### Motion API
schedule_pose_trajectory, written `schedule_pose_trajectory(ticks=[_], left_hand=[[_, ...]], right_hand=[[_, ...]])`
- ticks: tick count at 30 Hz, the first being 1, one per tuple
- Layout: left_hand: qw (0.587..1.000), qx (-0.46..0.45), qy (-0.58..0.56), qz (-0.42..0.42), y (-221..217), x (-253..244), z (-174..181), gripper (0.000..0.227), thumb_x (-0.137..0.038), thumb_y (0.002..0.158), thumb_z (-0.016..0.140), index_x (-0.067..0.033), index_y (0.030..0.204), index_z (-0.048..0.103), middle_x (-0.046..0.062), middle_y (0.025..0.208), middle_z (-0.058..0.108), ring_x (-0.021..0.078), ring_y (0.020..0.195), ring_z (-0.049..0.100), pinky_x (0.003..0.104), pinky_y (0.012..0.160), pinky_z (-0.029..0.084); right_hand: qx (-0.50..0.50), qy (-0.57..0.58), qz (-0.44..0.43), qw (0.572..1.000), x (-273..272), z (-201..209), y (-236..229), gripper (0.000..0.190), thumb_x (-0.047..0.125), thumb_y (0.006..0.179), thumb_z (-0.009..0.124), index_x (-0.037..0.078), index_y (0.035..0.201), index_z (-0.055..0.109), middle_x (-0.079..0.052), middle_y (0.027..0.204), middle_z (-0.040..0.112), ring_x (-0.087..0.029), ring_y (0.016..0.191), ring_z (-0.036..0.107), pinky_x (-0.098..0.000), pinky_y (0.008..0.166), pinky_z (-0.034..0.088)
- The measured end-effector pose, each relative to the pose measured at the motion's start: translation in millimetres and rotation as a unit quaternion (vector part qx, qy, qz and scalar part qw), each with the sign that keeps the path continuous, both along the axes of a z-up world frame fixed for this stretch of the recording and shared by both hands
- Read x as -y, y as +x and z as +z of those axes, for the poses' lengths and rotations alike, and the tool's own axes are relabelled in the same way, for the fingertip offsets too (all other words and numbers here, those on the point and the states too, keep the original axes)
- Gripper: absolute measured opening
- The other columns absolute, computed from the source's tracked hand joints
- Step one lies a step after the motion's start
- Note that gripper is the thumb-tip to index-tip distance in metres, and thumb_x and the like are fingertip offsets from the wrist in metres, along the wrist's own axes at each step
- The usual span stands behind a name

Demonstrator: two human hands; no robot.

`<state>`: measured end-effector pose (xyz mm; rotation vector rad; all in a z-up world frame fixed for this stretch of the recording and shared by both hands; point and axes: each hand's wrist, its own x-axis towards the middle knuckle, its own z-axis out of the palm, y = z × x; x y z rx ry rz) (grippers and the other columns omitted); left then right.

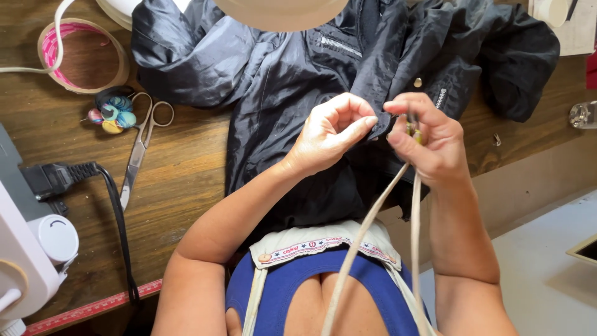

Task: Repairing a zipper on a black jacket using a small hand tool.

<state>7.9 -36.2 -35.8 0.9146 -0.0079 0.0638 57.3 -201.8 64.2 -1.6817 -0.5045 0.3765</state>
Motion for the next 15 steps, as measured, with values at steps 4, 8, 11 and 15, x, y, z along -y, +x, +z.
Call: schedule_pose_trajectory(ticks=[4, 8, 11, 15], left_hand=[[1.0, 0.012, -0.009, -0.022, -9, -5, 25, 0.01, -0.017, 0.1, 0.069, -0.0113, 0.108, 0.07, -0.004, 0.082, 0.07, 0.0007, 0.077, 0.064, 0.019, 0.071, 0.057], [0.925, 0.199, 0.242, 0.212, -10, -9, 29, 0.016, -0.018, 0.098, 0.074, -0.0095, 0.111, 0.075, 0.012, 0.118, 0.068, 0.0296, 0.108, 0.069, 0.042, 0.095, 0.057], [0.889, 0.227, 0.316, 0.24, -16, -4, 31, 0.015, -0.014, 0.096, 0.075, -0.0073, 0.109, 0.073, 0.009, 0.101, 0.071, 0.0265, 0.09, 0.069, 0.037, 0.086, 0.057], [0.977, 0.065, 0.199, 0.048, -25, 5, 39, 0.018, -0.023, 0.101, 0.065, -0.0066, 0.097, 0.071, -0.005, 0.079, 0.061, 0.0042, 0.069, 0.049, 0.022, 0.063, 0.043]], right_hand=[[0.106, -0.086, 0.035, 0.99, -10, 11, 11, 0.011, -0.001, 0.093, 0.078, -0.006, 0.098, 0.07, -0.016, 0.096, 0.07, -0.012, 0.066, 0.064, -0.022, 0.059, 0.051], [0.161, -0.105, 0.042, 0.981, -17, 37, 12, 0.011, -0.006, 0.095, 0.079, -0.008, 0.097, 0.069, -0.016, 0.085, 0.065, -0.015, 0.071, 0.06, -0.0239, 0.064, 0.048], [0.262, -0.219, 0.04, 0.939, -12, 59, 6, 0.014, -0.003, 0.099, 0.081, -0.006, 0.108, 0.07, -0.011, 0.088, 0.067, -0.012, 0.071, 0.058, -0.0234, 0.068, 0.048], [0.329, -0.316, 0.093, 0.885, -3, 81, 12, 0.022, 0.001, 0.104, 0.081, -0.004, 0.116, 0.063, -0.011, 0.105, 0.072, -0.018, 0.087, 0.068, -0.0284, 0.083, 0.054]])
